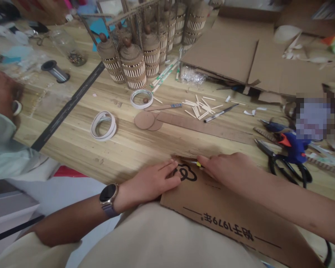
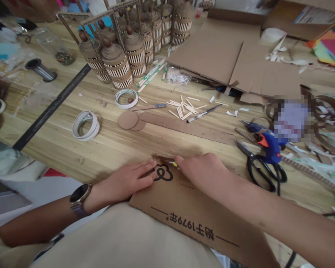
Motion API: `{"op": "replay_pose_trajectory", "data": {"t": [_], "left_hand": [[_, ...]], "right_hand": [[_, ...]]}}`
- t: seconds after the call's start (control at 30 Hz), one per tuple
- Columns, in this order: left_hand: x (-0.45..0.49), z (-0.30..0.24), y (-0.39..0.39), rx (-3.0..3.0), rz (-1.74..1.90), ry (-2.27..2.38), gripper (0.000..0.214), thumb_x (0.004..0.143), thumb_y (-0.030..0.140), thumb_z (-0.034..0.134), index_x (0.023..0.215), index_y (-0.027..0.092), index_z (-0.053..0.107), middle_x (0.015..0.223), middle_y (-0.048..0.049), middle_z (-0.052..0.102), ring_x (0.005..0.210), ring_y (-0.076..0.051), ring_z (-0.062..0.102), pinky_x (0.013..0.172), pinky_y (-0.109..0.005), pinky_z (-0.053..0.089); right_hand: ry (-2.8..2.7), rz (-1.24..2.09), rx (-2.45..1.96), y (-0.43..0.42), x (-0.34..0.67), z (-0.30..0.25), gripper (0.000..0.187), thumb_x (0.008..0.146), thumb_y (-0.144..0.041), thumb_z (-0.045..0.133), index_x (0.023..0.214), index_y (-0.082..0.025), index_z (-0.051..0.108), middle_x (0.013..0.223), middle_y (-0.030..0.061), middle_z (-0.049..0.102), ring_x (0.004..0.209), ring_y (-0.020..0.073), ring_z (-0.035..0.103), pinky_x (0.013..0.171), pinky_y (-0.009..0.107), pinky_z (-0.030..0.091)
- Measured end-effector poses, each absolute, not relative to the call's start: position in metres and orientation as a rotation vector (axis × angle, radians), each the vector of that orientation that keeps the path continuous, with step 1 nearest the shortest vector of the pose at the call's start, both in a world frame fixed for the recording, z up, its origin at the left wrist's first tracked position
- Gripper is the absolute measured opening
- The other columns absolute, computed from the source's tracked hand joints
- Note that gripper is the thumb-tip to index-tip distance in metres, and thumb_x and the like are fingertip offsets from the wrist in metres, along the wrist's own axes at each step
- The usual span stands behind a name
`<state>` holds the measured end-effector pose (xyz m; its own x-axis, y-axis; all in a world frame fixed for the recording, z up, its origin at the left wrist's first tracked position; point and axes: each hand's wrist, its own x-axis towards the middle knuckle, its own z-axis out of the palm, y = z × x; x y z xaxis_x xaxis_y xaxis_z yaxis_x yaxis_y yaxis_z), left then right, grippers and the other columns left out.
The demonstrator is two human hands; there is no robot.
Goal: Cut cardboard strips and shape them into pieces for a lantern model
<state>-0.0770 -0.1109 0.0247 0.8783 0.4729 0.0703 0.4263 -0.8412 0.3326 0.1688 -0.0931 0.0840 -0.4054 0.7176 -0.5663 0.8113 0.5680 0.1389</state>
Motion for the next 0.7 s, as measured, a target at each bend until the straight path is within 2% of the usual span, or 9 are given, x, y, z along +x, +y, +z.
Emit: {"op": "replay_pose_trajectory", "data": {"t": [0.07,0.17,0.23,0.3,0.43,0.5,0.57,0.63,0.7], "left_hand": [[-0.078,0.025,-0.111,2.718,0.209,0.680,0.027,0.100,0.019,0.045,0.121,0.014,0.061,0.139,-0.0203,0.057,0.128,-0.030,0.056,0.100,-0.043,0.052],[-0.080,0.025,-0.112,2.681,0.173,0.708,0.030,0.101,0.018,0.042,0.126,0.017,0.060,0.144,-0.0177,0.054,0.134,-0.028,0.051,0.104,-0.041,0.049],[-0.080,0.025,-0.113,2.672,0.159,0.713,0.032,0.101,0.017,0.040,0.128,0.017,0.059,0.146,-0.0174,0.052,0.136,-0.028,0.049,0.105,-0.041,0.048],[-0.080,0.024,-0.114,2.695,0.162,0.704,0.033,0.101,0.016,0.040,0.128,0.015,0.058,0.145,-0.0194,0.052,0.136,-0.029,0.048,0.106,-0.042,0.047],[-0.081,0.021,-0.115,2.850,0.196,0.681,0.030,0.101,0.016,0.041,0.127,0.015,0.057,0.141,-0.0193,0.056,0.134,-0.028,0.051,0.104,-0.039,0.049],[-0.081,0.019,-0.116,2.959,0.237,0.645,0.029,0.100,0.014,0.042,0.125,0.013,0.056,0.138,-0.0210,0.059,0.132,-0.028,0.054,0.101,-0.038,0.052],[-0.080,0.018,-0.116,3.027,0.274,0.620,0.028,0.099,0.012,0.043,0.124,0.012,0.056,0.135,-0.0229,0.060,0.128,-0.030,0.057,0.096,-0.038,0.055],[-0.078,0.018,-0.116,3.056,0.307,0.619,0.027,0.098,0.012,0.045,0.124,0.013,0.054,0.134,-0.0235,0.060,0.127,-0.031,0.058,0.093,-0.040,0.058],[-0.076,0.019,-0.115,3.092,0.383,0.596,0.027,0.097,0.011,0.048,0.123,0.012,0.054,0.132,-0.0248,0.061,0.126,-0.032,0.058,0.091,-0.041,0.059]], "right_hand": [[2.224,-0.202,1.208,-0.096,0.184,0.084,0.024,0.084,-0.007,0.050,0.096,-0.023,0.062,0.075,0.0047,0.075,0.069,0.0251,0.072,0.044,0.028,0.025],[2.282,-0.210,1.239,-0.095,0.206,0.088,0.013,0.092,-0.020,0.048,0.093,-0.023,0.061,0.071,0.0046,0.072,0.064,0.0236,0.069,0.045,0.029,0.021],[2.342,-0.143,1.367,-0.087,0.215,0.088,0.024,0.097,-0.036,0.041,0.094,-0.022,0.061,0.075,0.0062,0.072,0.061,0.0236,0.066,0.044,0.029,0.020],[2.358,-0.060,1.512,-0.074,0.216,0.083,0.032,0.097,-0.043,0.039,0.096,-0.020,0.062,0.085,0.0093,0.072,0.060,0.0239,0.064,0.043,0.029,0.020],[2.413,-0.153,1.554,-0.049,0.201,0.067,0.029,0.094,-0.041,0.051,0.097,-0.016,0.064,0.096,0.0138,0.070,0.076,0.0275,0.065,0.049,0.030,0.033],[2.473,-0.173,1.549,-0.044,0.187,0.062,0.029,0.094,-0.038,0.053,0.102,-0.014,0.065,0.104,0.0170,0.068,0.093,0.0310,0.064,0.061,0.033,0.041],[2.558,-0.225,1.516,-0.046,0.170,0.059,0.029,0.096,-0.034,0.049,0.108,-0.013,0.065,0.112,0.0181,0.066,0.106,0.0313,0.059,0.076,0.036,0.045],[2.636,-0.352,1.426,-0.051,0.152,0.057,0.027,0.098,-0.032,0.047,0.108,-0.015,0.066,0.111,0.0141,0.067,0.108,0.0274,0.059,0.086,0.035,0.043],[2.660,-0.505,1.350,-0.054,0.138,0.053,0.024,0.098,-0.030,0.049,0.106,-0.018,0.068,0.105,0.0098,0.070,0.100,0.0229,0.062,0.083,0.031,0.044]]}}
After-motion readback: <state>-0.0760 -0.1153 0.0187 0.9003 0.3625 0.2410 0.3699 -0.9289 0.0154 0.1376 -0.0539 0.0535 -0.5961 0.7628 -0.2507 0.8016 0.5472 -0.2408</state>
